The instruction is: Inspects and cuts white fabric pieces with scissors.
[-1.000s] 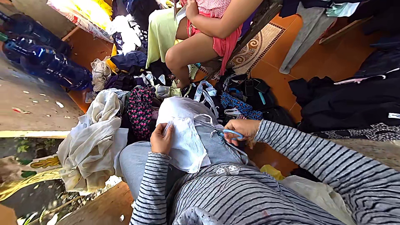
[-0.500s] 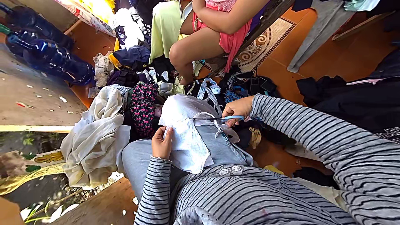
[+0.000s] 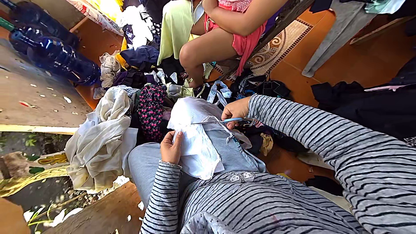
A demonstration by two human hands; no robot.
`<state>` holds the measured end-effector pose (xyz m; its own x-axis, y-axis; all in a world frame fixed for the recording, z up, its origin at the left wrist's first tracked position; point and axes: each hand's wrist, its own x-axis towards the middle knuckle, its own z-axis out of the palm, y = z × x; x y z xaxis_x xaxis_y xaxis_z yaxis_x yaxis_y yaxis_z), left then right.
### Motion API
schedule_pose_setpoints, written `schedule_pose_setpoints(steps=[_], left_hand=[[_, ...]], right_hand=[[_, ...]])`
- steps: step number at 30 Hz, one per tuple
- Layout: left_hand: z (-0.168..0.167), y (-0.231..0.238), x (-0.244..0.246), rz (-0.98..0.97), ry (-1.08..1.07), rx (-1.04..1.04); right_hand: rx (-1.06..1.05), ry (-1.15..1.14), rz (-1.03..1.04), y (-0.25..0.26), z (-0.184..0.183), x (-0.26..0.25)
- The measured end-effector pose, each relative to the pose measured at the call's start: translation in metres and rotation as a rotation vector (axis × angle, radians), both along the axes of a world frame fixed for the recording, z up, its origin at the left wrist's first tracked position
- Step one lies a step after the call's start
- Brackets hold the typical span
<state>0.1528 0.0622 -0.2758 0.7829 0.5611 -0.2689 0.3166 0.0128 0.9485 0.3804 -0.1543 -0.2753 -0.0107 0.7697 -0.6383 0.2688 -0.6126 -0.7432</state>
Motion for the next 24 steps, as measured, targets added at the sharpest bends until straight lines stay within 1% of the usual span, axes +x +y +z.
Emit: schedule_pose_setpoints(steps=[2,4,7,8,12,15,20,24], left_hand=[[0.001,0.001,-0.002,0.022,-0.025,-0.005],[0.002,0.001,-0.003,0.054,-0.052,-0.014],[0.001,0.003,-0.006,0.062,-0.082,-0.035],[0.001,0.004,-0.007,0.043,-0.077,-0.055],[0.003,0.005,-0.010,-0.022,-0.045,-0.103],[0.002,0.004,-0.009,0.001,-0.067,-0.117],[0.001,0.004,-0.010,0.048,-0.060,-0.125],[0.001,0.004,-0.012,0.050,-0.070,-0.136]], right_hand=[[0.010,-0.074,-0.026,0.001,0.003,-0.002],[0.099,-0.078,0.022,-0.001,-0.016,0.010],[-0.040,-0.062,0.107,0.004,0.003,0.018],[-0.049,-0.066,0.118,0.003,0.005,0.017],[-0.009,-0.003,0.099,0.001,0.008,0.011],[-0.018,-0.028,0.105,0.006,0.014,0.007],[0.017,-0.027,0.144,0.009,0.010,0.007],[-0.038,-0.018,0.136,0.006,0.012,0.012]])
